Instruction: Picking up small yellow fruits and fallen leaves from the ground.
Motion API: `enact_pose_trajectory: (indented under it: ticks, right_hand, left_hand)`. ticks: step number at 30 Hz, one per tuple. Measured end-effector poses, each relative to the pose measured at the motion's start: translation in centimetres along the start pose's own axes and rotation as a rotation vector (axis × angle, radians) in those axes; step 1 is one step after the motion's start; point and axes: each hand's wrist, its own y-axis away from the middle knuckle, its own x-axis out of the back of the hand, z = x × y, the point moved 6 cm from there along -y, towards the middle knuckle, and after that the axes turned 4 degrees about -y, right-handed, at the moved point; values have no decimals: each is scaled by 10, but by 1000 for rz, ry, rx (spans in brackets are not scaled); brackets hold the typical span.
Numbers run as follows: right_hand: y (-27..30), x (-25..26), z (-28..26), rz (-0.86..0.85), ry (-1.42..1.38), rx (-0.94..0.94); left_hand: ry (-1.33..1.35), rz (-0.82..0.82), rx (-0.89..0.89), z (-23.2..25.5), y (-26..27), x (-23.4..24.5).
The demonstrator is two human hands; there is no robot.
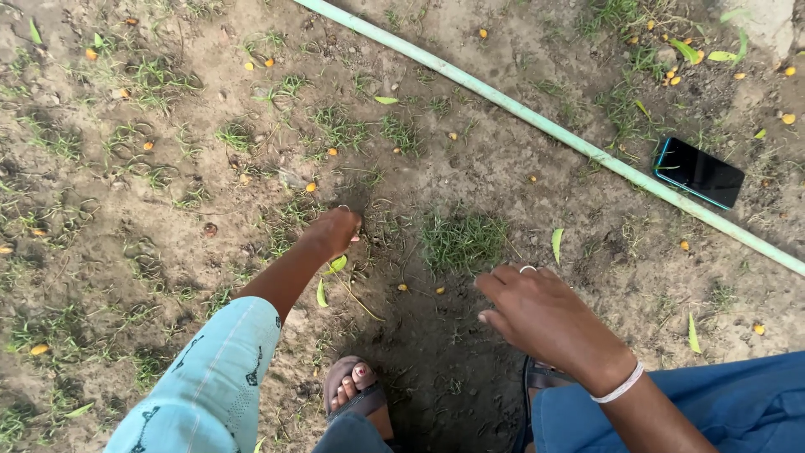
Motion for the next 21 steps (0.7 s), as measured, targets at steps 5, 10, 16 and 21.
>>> enact_pose_trajectory:
  ticks: [5, 10, 16, 21]
  right_hand:
    - [3, 4, 1, 42, -20, 17]
    - [7, 10, -1, 46, -24, 12]
    - [14, 11, 4, 97, -28, 28]
    - [59, 38, 57, 372, 126, -73]
  left_hand:
    - [-174, -76, -109, 22, 8, 6]
    - [47, -106, -148, 53, 13, 17]
    - [280, 29, -459, 174, 24, 46]
    - [-164, -11, -335, 188, 56, 78]
